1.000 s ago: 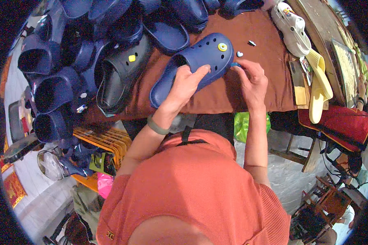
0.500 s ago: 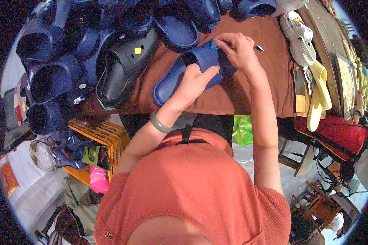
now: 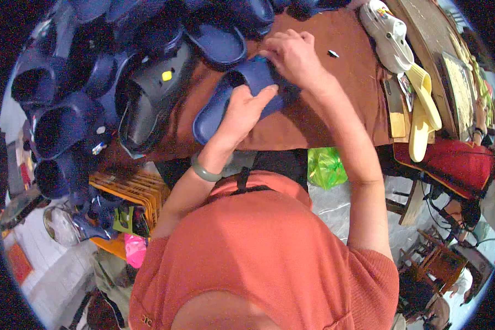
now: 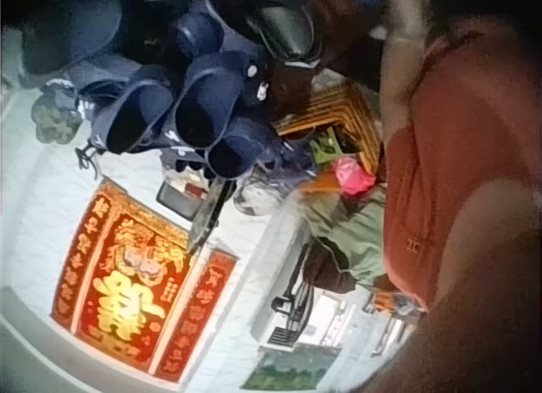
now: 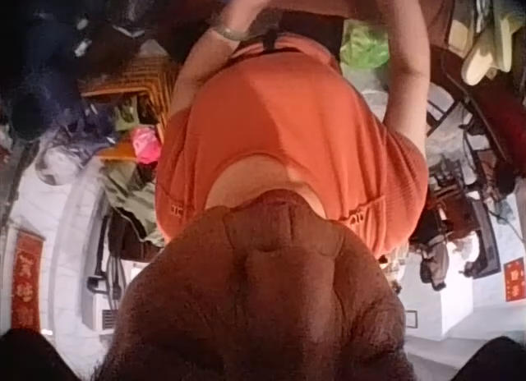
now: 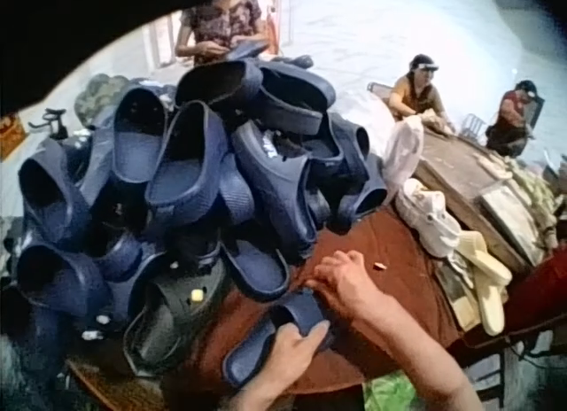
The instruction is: Attaching decorative charms to the holes of blue foam clogs.
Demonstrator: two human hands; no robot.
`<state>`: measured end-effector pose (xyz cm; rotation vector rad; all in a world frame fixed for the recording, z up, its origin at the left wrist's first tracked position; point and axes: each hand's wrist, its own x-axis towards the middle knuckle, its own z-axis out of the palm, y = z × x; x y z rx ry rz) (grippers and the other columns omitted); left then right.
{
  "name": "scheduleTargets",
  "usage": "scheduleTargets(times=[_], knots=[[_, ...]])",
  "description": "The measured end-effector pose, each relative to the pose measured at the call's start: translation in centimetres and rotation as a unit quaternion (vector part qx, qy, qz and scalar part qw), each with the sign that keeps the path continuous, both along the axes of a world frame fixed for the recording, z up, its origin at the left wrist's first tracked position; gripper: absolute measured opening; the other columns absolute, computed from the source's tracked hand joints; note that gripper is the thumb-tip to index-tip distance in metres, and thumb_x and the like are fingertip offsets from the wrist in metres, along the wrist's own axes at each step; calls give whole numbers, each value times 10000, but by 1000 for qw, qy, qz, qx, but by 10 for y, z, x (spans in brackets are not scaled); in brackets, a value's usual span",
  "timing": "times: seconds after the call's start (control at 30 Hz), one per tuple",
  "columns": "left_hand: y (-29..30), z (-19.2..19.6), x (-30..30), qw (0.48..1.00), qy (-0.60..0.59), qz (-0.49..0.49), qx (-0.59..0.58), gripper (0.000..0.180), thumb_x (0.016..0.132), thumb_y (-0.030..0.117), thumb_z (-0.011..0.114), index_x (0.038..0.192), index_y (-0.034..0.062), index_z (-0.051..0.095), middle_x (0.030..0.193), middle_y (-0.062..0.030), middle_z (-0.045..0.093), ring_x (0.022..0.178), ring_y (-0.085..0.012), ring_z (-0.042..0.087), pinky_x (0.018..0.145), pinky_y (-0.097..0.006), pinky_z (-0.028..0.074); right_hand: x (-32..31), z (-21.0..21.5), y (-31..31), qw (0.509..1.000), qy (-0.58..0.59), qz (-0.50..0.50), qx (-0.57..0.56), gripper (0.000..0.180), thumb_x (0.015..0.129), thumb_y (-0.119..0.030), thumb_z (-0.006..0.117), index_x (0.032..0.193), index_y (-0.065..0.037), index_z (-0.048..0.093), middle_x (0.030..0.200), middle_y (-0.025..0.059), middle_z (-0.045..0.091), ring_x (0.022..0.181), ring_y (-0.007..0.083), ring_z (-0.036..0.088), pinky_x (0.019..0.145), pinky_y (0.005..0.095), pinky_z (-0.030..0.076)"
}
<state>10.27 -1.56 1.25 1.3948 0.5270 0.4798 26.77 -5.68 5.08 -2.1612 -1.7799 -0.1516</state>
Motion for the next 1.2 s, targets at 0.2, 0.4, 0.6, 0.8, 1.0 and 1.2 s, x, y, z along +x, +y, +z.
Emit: scheduleTargets(times=[0.2,0.4,0.6,0.8,1.0,1.2], knots=[[0,10,-2,996,44,-17,-74,116,863,133,607,860,22,642,811,32,598,701,-48,527,611,-220,427,-31,2,-23,990,-104,3,99,192,838,-319,557,927,-213,689,1041,6,581,1083,240,456,923,505,268],[0,5,0,999,23,-26,-34,178,854,120,604,951,-29,621,890,-6,607,784,-66,536,664,-239,448,-38,-1,-25,993,-105,-24,52,209,863,-306,521,958,-212,682,1086,-12,570,1123,205,445,981,554,223],[1,6,-2,998,8,-40,-52,169,851,104,599,959,-25,618,901,-11,607,793,-69,541,666,-237,452,-36,-2,-32,993,-109,12,31,260,894,-288,477,1016,-154,664,1128,-9,559,1141,171,448,989,573,234],[0,12,-4,993,54,-19,-100,162,839,109,625,963,5,637,907,8,612,766,-69,558,675,-230,465,-27,-6,-27,998,-49,5,32,294,910,-271,446,1095,-156,643,1166,13,558,1156,196,463,1000,545,251],[0,11,-3,994,-25,-37,-101,194,833,113,626,979,-14,631,918,-21,626,784,-88,578,713,-242,477,35,15,5,925,311,197,-89,217,856,-206,632,1003,-57,688,1026,93,621,959,232,582,849,325,442],[0,10,-3,993,-32,-47,-104,213,836,119,616,999,-18,632,933,-31,635,800,-98,588,740,-248,482,58,24,52,852,363,222,-306,242,754,-169,733,925,-11,667,940,72,653,916,176,587,794,307,466]])
